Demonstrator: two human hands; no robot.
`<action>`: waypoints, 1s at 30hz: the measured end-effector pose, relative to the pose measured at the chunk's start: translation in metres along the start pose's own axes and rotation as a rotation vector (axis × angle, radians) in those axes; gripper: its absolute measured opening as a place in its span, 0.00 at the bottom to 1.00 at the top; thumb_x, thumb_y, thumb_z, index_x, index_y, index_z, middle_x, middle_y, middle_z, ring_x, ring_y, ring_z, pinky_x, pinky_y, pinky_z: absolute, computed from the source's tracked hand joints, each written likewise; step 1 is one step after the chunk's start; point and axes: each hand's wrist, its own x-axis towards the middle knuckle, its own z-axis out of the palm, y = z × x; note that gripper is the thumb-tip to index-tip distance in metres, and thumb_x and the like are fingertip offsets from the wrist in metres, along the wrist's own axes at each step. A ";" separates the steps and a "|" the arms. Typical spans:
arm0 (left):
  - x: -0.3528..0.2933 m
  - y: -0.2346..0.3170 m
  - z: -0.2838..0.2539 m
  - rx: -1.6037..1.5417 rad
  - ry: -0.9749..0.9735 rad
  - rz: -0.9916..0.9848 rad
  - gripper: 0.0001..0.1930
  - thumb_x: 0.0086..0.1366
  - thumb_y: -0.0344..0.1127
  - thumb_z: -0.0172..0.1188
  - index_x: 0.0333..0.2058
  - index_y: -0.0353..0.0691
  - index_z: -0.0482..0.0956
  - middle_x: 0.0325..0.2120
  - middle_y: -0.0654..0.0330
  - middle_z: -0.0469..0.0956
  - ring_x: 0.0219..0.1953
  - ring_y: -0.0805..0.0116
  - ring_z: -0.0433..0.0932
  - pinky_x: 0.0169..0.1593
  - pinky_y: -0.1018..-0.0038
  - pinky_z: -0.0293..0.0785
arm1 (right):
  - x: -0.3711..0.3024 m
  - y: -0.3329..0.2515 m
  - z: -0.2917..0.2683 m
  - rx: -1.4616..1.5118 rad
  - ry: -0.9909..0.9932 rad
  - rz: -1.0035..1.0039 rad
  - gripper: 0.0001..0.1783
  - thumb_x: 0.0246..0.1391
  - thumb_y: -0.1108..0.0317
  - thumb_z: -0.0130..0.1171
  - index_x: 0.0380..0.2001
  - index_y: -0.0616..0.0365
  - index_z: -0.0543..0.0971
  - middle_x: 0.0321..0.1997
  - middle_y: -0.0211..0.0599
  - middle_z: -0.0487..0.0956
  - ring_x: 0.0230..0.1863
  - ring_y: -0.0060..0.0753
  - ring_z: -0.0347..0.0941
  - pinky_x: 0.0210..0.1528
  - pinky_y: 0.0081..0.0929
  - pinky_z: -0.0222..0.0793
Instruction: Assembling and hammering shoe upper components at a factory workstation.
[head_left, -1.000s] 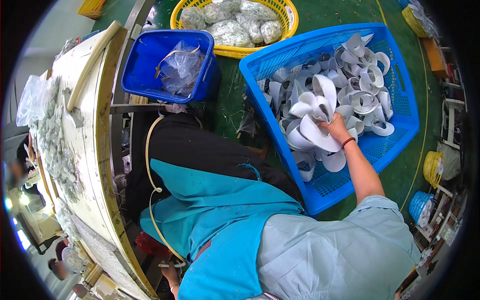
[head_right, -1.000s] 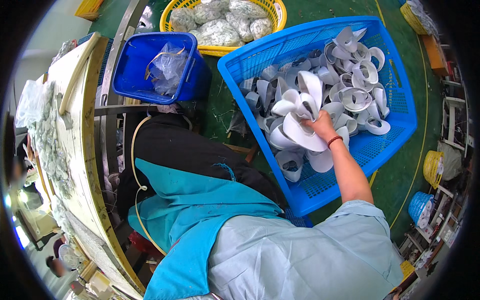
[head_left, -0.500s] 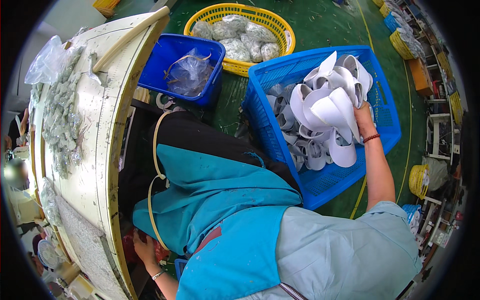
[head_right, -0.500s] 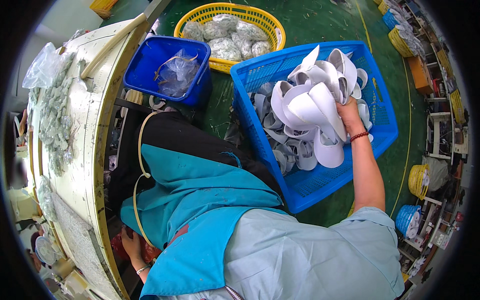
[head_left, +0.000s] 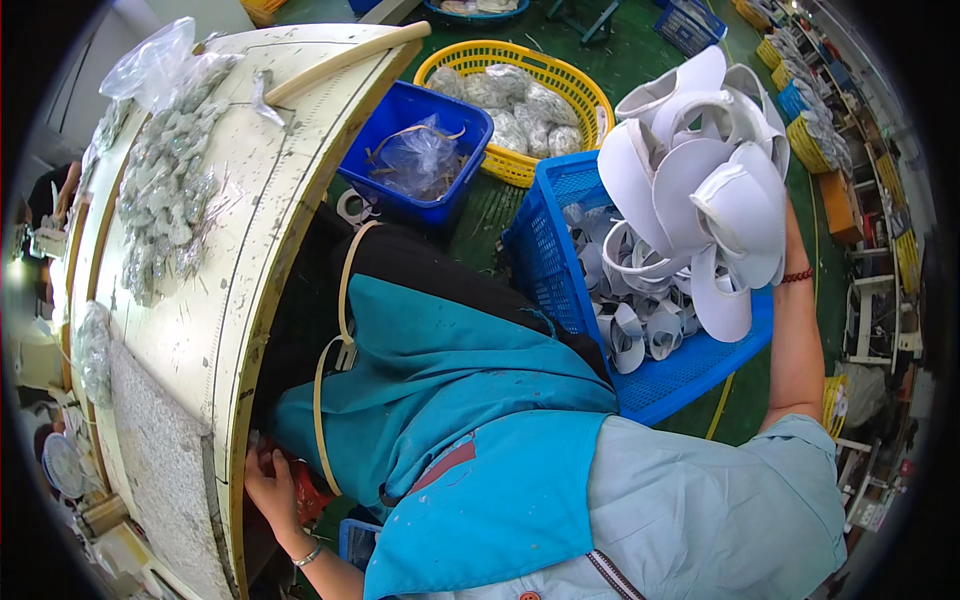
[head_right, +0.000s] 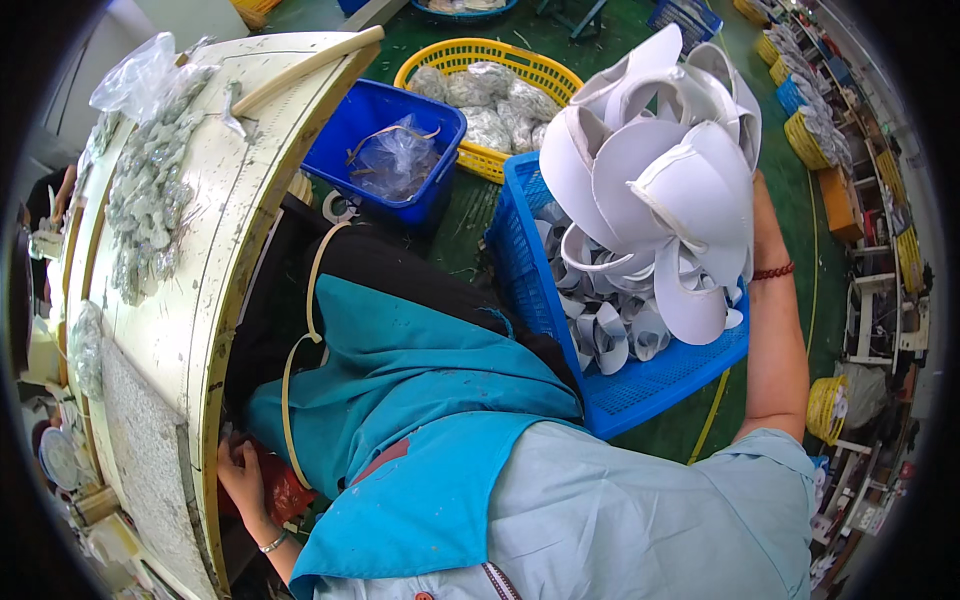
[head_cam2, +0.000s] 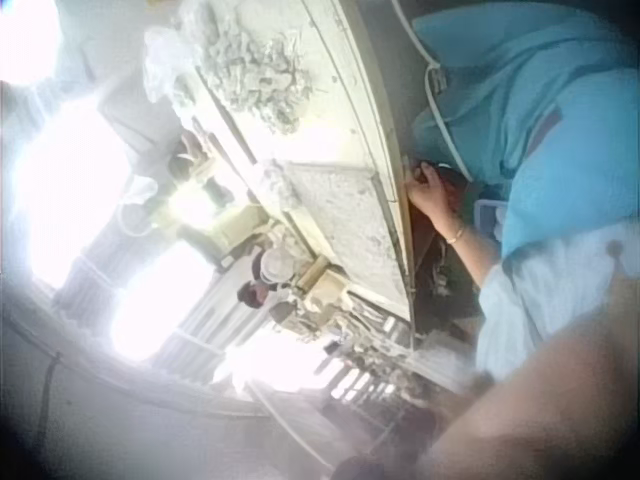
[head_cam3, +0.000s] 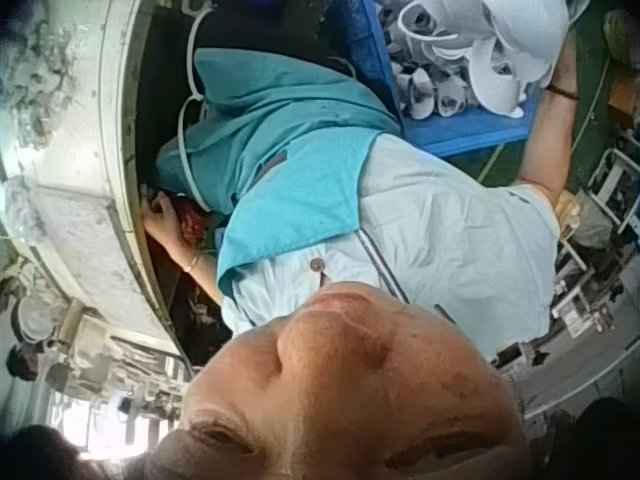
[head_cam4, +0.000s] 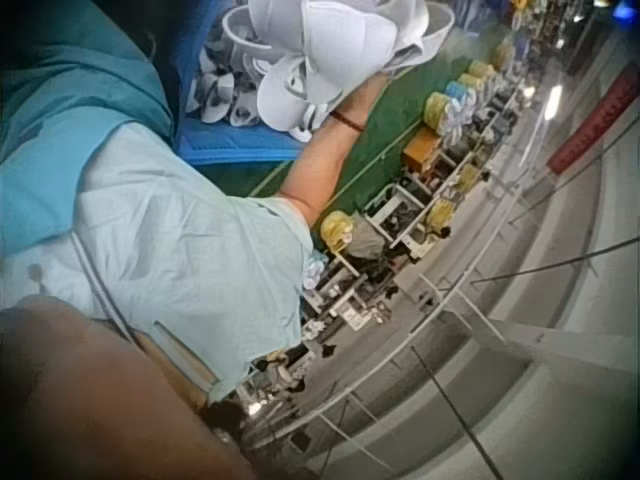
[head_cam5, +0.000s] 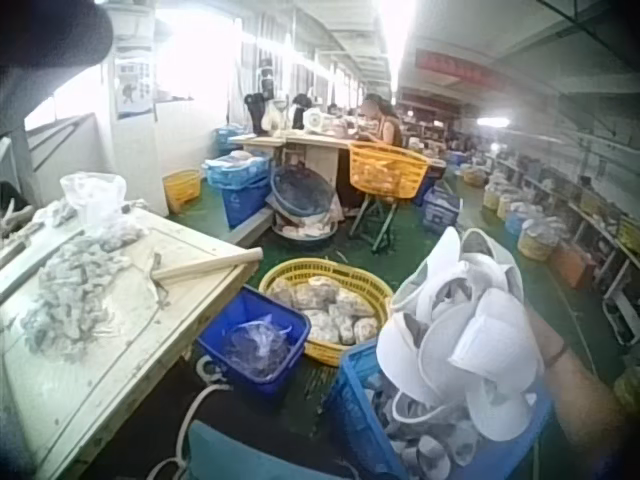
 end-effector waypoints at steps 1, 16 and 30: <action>0.001 0.003 0.003 -0.010 0.008 -0.004 0.21 0.63 0.24 0.52 0.56 0.28 0.67 0.44 0.49 0.77 0.35 0.71 0.76 0.42 0.76 0.73 | 0.007 -0.010 -0.003 0.009 -0.041 -0.018 0.16 0.52 0.66 0.62 0.43 0.63 0.79 0.38 0.36 0.81 0.35 0.25 0.77 0.35 0.25 0.75; 0.052 0.060 0.091 -0.020 -0.060 0.365 0.22 0.59 0.39 0.58 0.49 0.33 0.73 0.46 0.43 0.75 0.50 0.44 0.73 0.54 0.59 0.68 | 0.194 -0.179 0.006 0.176 -0.830 -0.377 0.20 0.53 0.65 0.61 0.47 0.64 0.76 0.40 0.40 0.80 0.36 0.28 0.78 0.36 0.27 0.75; 0.072 0.036 0.134 -0.248 -0.326 0.084 0.27 0.63 0.50 0.53 0.55 0.37 0.68 0.48 0.47 0.76 0.50 0.49 0.75 0.51 0.62 0.72 | 0.091 -0.372 0.680 0.308 -1.583 -0.558 0.23 0.54 0.64 0.61 0.51 0.66 0.73 0.42 0.44 0.79 0.38 0.30 0.78 0.36 0.28 0.76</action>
